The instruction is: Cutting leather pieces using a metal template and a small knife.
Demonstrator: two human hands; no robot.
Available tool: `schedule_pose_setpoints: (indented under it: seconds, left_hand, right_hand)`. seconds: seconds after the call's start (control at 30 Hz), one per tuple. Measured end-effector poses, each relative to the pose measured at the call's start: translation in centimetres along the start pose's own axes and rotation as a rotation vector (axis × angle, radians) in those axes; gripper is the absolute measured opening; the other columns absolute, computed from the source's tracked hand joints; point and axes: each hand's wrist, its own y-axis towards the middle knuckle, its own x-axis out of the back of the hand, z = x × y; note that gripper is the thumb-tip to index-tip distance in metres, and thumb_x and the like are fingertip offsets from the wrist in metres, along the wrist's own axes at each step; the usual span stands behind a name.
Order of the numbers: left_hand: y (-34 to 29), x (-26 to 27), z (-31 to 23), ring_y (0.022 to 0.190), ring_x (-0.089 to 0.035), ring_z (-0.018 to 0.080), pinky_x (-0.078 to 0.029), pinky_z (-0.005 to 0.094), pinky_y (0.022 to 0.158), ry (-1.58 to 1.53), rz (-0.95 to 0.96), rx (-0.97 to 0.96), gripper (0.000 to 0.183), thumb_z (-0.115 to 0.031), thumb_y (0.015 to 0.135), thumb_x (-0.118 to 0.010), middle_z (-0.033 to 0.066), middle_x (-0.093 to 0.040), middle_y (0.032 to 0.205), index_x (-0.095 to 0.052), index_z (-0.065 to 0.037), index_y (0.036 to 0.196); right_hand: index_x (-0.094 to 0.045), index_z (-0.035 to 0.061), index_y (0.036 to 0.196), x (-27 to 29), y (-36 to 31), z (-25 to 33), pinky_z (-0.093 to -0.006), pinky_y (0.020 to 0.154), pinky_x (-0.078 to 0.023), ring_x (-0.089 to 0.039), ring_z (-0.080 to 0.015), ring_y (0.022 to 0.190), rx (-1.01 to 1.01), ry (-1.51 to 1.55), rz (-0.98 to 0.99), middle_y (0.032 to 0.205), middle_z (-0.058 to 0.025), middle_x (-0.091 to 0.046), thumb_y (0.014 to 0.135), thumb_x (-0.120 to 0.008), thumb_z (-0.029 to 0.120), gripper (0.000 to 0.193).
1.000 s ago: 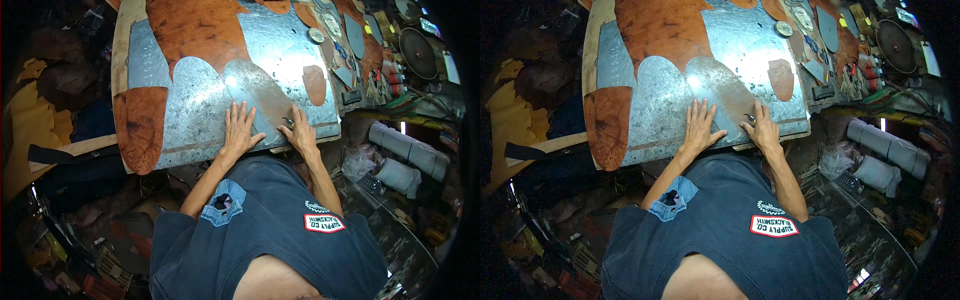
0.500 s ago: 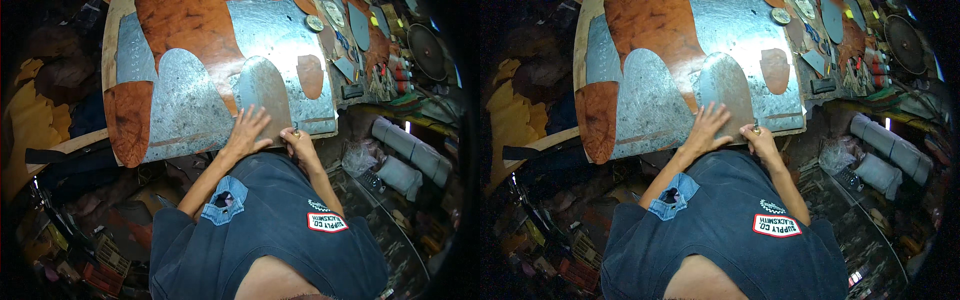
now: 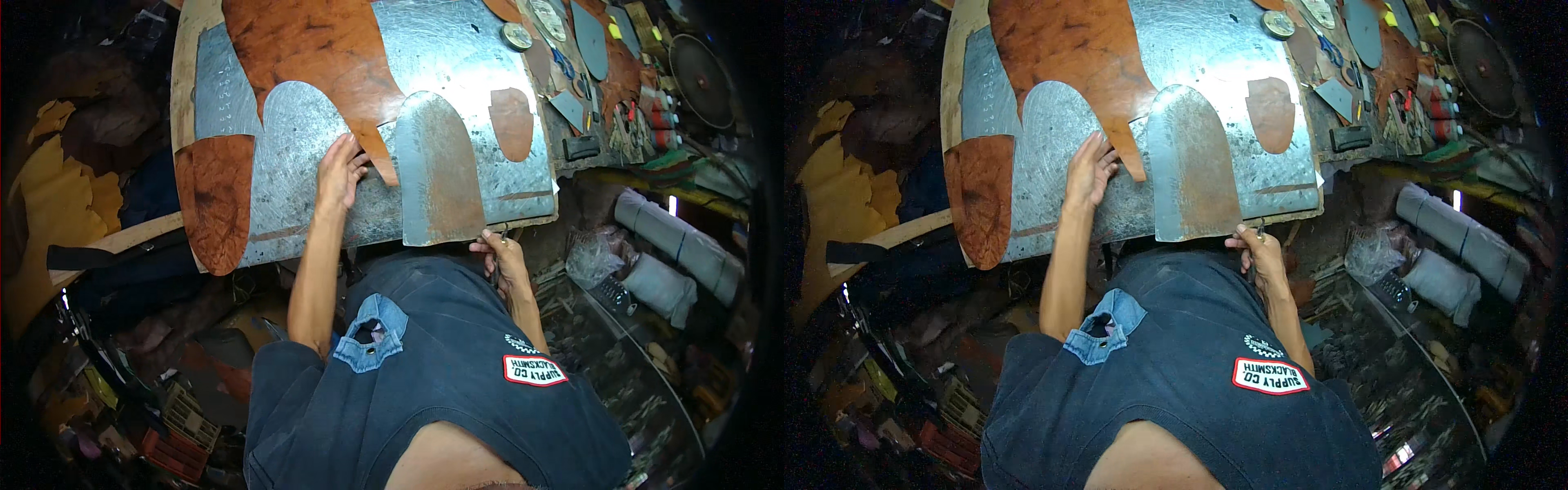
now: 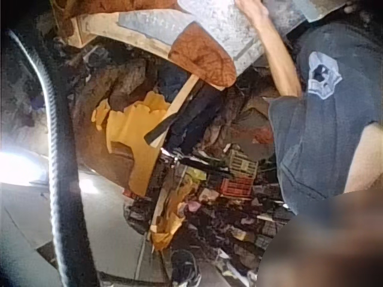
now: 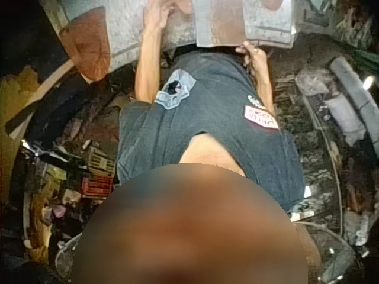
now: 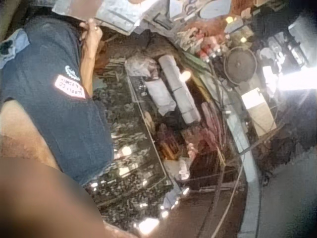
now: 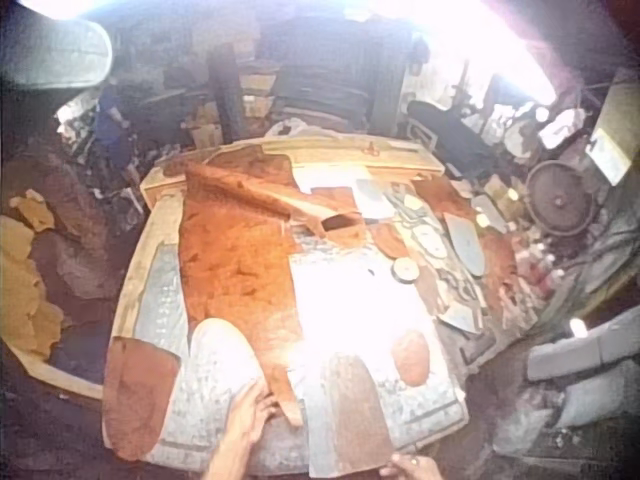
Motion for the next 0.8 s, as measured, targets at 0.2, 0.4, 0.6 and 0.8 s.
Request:
schedule_pose_setpoints:
  seconds: [0.2,0.4,0.6,0.8]
  left_hand:
    - [5.0,0.2,-2.0,0.057,-0.061,0.0109,-0.048,0.0193,0.048,0.443,0.175,0.088,0.026,-0.028,0.097,-0.061,0.0044,-0.065,0.078,-0.066,-0.003,0.1]
    - [-1.7,1.1,1.4,0.069,-0.071,0.0179,-0.053,0.0226,0.049,0.756,0.332,0.222,0.033,-0.03,0.097,-0.06,0.0094,-0.07,0.083,-0.067,0.002,0.096]
    - [-6.4,1.6,3.6,0.066,-0.071,0.0186,-0.054,0.0252,0.049,0.778,0.341,0.304,0.037,-0.032,0.099,-0.058,0.0136,-0.071,0.084,-0.065,0.003,0.096]
    - [-7.2,1.0,1.7,0.059,-0.068,0.0172,-0.052,0.0315,0.048,1.075,0.342,0.355,0.038,-0.036,0.097,-0.059,0.0108,-0.07,0.072,-0.068,0.001,0.089]
  right_hand:
    - [-0.058,0.0036,0.096,-1.9,0.9,-0.9,-0.0259,0.04,-0.042,-0.049,-0.0099,0.043,0.138,0.199,0.031,0.081,-0.0111,-0.069,0.092,-0.068,0.026,0.025]
    - [-0.053,0.0099,0.094,-1.2,-0.4,-1.0,-0.0265,0.041,-0.043,-0.049,-0.0104,0.044,0.353,0.425,-0.09,0.063,-0.0013,-0.052,0.09,-0.068,0.019,0.018]
    - [-0.052,0.0136,0.111,5.2,-2.8,0.7,-0.0276,0.043,-0.044,-0.045,-0.009,0.045,0.556,0.415,-0.177,0.068,0.0009,-0.053,0.092,-0.062,0.011,0.022]
    - [-0.052,0.009,0.118,3.6,1.8,6.2,-0.0284,0.054,-0.044,-0.052,-0.0113,0.059,0.604,0.463,-0.052,0.083,-0.0022,-0.057,0.093,-0.061,0.014,0.027]
